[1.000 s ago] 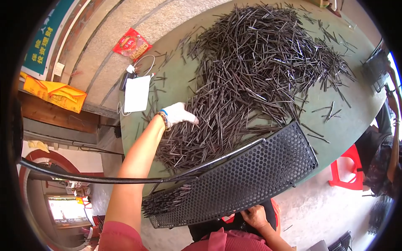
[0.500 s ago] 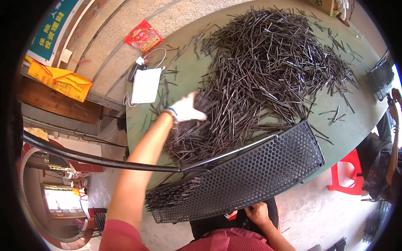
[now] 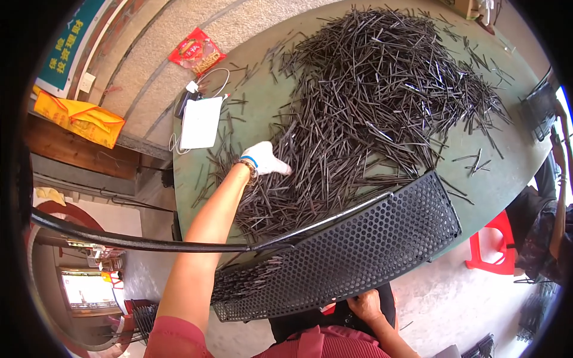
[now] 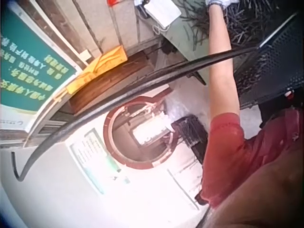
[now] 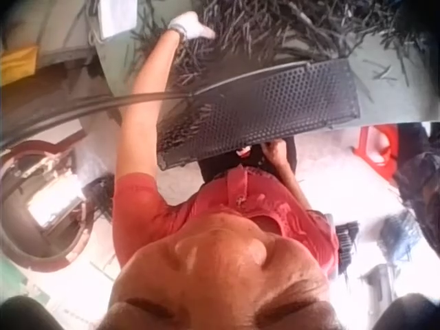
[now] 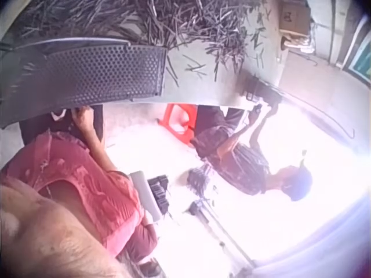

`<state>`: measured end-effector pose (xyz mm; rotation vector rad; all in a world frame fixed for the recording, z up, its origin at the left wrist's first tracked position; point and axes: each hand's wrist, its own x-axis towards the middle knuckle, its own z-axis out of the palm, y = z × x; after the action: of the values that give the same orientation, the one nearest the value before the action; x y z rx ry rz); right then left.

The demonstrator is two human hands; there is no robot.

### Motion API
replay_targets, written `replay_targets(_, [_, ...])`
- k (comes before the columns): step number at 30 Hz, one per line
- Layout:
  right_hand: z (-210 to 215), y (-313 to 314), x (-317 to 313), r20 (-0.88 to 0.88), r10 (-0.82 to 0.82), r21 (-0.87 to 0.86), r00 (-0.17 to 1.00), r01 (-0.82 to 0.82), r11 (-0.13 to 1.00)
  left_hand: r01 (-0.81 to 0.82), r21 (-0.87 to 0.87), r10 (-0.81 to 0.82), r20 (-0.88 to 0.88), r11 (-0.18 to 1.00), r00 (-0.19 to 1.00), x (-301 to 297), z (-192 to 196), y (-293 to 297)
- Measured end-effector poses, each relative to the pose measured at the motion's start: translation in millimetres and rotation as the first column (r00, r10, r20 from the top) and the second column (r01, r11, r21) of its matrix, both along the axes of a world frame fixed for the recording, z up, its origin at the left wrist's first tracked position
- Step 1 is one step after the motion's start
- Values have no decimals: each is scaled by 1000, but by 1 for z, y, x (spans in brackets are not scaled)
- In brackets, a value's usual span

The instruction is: Inserting thin metal rods into a perforated tray.

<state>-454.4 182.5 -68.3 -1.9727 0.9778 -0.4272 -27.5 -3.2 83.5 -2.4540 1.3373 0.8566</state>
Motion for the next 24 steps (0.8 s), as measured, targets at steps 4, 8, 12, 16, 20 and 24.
replay_targets(4, [1, -1, -5, -93, 44, 194, 995, -25, 981, -86, -201, 83, -24, 976, 996, 5, -6, 14])
replay_targets(8, [-4, -1, -9, -90, 50, 182, 995, -33, 983, -497, -435, 172, -598, 751, 783, 36, 7, 26])
replay_targets(12, [-1, -4, -5, -92, 51, 184, 994, -33, 982, -857, -407, 45, -896, 317, 442, 62, 0, 26])
replay_targets(16, [-3, -3, -6, -132, 66, 128, 989, -49, 991, -802, -585, -109, -811, 122, 575, 48, -22, 13])
replay_targets(20, [-10, 0, -2, -160, 92, 35, 983, -88, 996, -756, -623, 116, -751, 200, 650, 28, -56, 9])
replay_targets(24, [-15, 3, -10, -197, 148, 98, 969, -130, 987, -812, -583, 225, -794, -17, 565, 40, -62, -4])
